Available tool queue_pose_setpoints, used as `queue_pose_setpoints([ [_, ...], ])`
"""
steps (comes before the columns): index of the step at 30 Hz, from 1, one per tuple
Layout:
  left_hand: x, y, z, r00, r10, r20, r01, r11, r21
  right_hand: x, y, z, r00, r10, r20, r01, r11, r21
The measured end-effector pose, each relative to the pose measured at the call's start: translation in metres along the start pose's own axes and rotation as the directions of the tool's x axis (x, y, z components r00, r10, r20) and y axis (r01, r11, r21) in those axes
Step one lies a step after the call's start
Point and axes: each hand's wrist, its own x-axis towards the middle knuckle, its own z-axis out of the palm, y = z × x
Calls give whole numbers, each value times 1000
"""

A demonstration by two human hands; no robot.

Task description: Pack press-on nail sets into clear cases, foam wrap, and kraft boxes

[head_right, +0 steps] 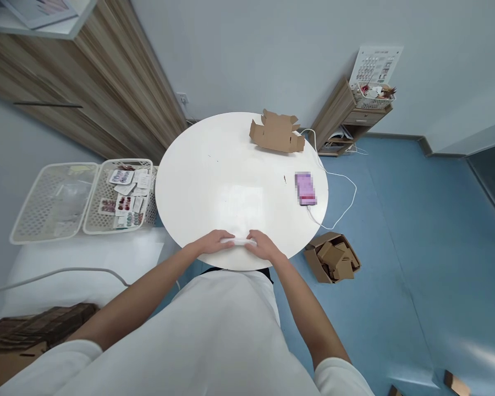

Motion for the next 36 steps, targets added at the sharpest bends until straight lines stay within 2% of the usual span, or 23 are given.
queue_pose_setpoints([
  [3,10,-4,-11,990,-73,-120,67,996,-54,20,3,-12,992,107,-68,-104,994,47],
  [6,16,-11,-18,942,-178,-286,166,984,-67,38,10,-15,955,267,-131,-251,960,126],
  [8,16,-17,-20,910,-244,-335,239,969,-55,44,16,-11,927,316,-200,-285,944,168],
  [12,11,-23,-14,861,-302,-409,351,935,47,43,28,3,864,320,-388,-282,947,154],
  [14,7,-21,-9,826,-265,-497,375,917,136,37,31,9,828,277,-487,-277,958,74],
  [16,4,-18,-2,816,-158,-557,338,911,237,31,31,12,827,156,-540,-231,970,-74],
  [18,1,-13,5,854,1,-521,208,916,343,27,29,13,892,-41,-449,-85,963,-255],
  [19,1,-11,8,878,80,-472,125,914,386,26,28,14,925,-138,-353,15,944,-329],
  [21,1,-7,14,910,181,-373,1,900,437,26,26,14,951,-264,-161,176,890,-420],
  [23,3,-4,18,922,197,-332,-28,891,453,28,24,15,956,-283,-76,217,860,-462],
  [29,6,-3,17,930,188,-315,-28,892,451,28,14,16,966,-255,-38,204,847,-491],
  [36,-16,-1,18,951,239,-196,-142,901,410,5,7,19,962,-266,58,265,868,-419],
])
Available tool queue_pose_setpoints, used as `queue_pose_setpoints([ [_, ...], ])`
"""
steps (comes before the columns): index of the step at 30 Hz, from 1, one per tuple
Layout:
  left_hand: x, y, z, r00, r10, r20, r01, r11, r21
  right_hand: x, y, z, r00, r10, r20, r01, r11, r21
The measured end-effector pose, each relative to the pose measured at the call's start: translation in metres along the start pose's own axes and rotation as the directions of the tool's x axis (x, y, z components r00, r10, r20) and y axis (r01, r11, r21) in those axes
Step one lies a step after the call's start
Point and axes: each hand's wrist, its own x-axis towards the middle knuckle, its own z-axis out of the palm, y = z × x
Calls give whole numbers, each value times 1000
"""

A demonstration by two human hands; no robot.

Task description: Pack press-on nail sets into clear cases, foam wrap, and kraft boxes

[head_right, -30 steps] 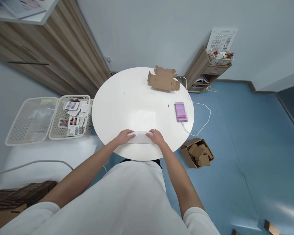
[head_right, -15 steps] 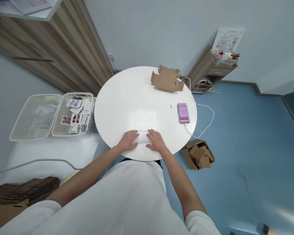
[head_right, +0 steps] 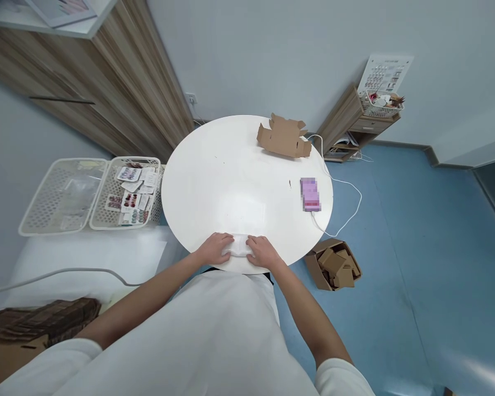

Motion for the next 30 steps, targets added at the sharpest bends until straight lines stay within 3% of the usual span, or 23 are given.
queue_pose_setpoints([
  [5,5,1,-8,997,-80,3,80,995,-60,4,2,-13,991,132,18,-132,960,245],
  [9,27,-12,-23,976,-204,73,216,942,-258,22,12,-27,946,323,16,-298,851,433],
  [12,42,-28,-31,953,-288,94,303,890,-342,37,24,-29,878,474,-67,-379,775,505],
  [16,52,-46,-31,843,-537,-33,501,807,-313,47,40,-21,771,627,-117,-490,700,520],
  [19,51,-45,-27,786,-597,-160,556,797,-237,46,43,-9,679,703,-211,-524,666,531],
  [21,47,-37,-23,796,-547,-260,525,837,-153,41,37,1,631,730,-264,-513,648,563],
  [23,43,-25,-17,848,-435,-303,440,896,-56,36,28,11,594,758,-268,-493,607,624],
  [26,37,-7,-4,955,-215,-206,229,972,47,34,14,23,510,842,-178,-478,450,755],
  [28,34,1,5,970,-183,-158,197,978,75,38,11,25,438,894,-97,-456,314,833],
  [30,32,5,11,970,-201,-140,214,973,84,43,14,21,416,908,-43,-405,228,886],
])
